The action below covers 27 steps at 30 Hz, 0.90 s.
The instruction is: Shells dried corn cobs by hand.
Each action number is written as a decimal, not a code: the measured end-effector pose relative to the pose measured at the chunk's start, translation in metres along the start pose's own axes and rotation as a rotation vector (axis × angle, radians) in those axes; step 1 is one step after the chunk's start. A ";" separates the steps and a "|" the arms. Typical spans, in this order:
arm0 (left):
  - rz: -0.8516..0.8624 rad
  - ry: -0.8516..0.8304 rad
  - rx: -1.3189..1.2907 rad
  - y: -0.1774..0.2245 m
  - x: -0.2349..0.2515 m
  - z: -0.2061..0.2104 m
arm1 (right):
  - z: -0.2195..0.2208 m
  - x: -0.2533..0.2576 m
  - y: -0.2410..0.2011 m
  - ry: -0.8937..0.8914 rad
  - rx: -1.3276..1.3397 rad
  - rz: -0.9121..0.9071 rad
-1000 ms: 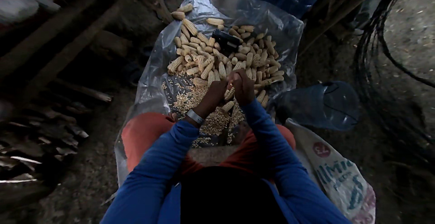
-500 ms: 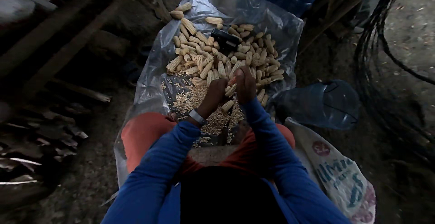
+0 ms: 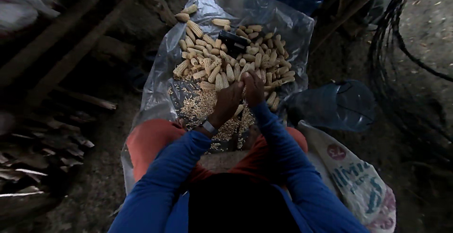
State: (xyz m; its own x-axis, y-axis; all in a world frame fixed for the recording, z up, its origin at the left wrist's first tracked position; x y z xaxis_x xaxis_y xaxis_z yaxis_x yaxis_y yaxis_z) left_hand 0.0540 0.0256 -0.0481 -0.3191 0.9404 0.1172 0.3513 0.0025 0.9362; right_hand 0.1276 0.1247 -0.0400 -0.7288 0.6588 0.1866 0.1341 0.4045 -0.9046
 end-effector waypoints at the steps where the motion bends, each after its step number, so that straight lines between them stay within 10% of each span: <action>1: 0.032 0.040 0.026 0.001 -0.002 0.000 | 0.002 -0.002 0.000 0.016 0.024 -0.034; 7: -0.201 -0.035 -0.333 -0.003 -0.001 0.000 | 0.003 -0.010 -0.004 0.094 0.029 -0.381; 13: -0.323 -0.069 -0.686 -0.008 -0.002 0.004 | 0.002 0.000 0.004 0.092 0.230 -0.103; 20: 0.002 -0.095 -0.264 -0.004 0.003 -0.002 | 0.002 0.002 0.014 0.122 0.352 -0.048; 27: -0.132 0.036 -0.181 0.018 -0.013 0.004 | 0.011 -0.007 0.012 0.267 0.387 -0.104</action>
State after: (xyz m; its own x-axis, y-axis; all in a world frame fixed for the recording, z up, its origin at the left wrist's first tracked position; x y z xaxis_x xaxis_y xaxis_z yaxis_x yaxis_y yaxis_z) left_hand 0.0682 0.0144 -0.0343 -0.3847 0.9230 -0.0019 0.1415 0.0610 0.9881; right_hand 0.1272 0.1183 -0.0561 -0.5204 0.7878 0.3295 -0.2274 0.2441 -0.9427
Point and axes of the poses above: each hand's wrist, its own x-axis towards the middle knuckle, its own z-axis out of the palm, y = z × x, the point moved 3 cm from there along x, towards the middle knuckle, and after that the axes turned 9 degrees about -y, right-handed, at the moved point
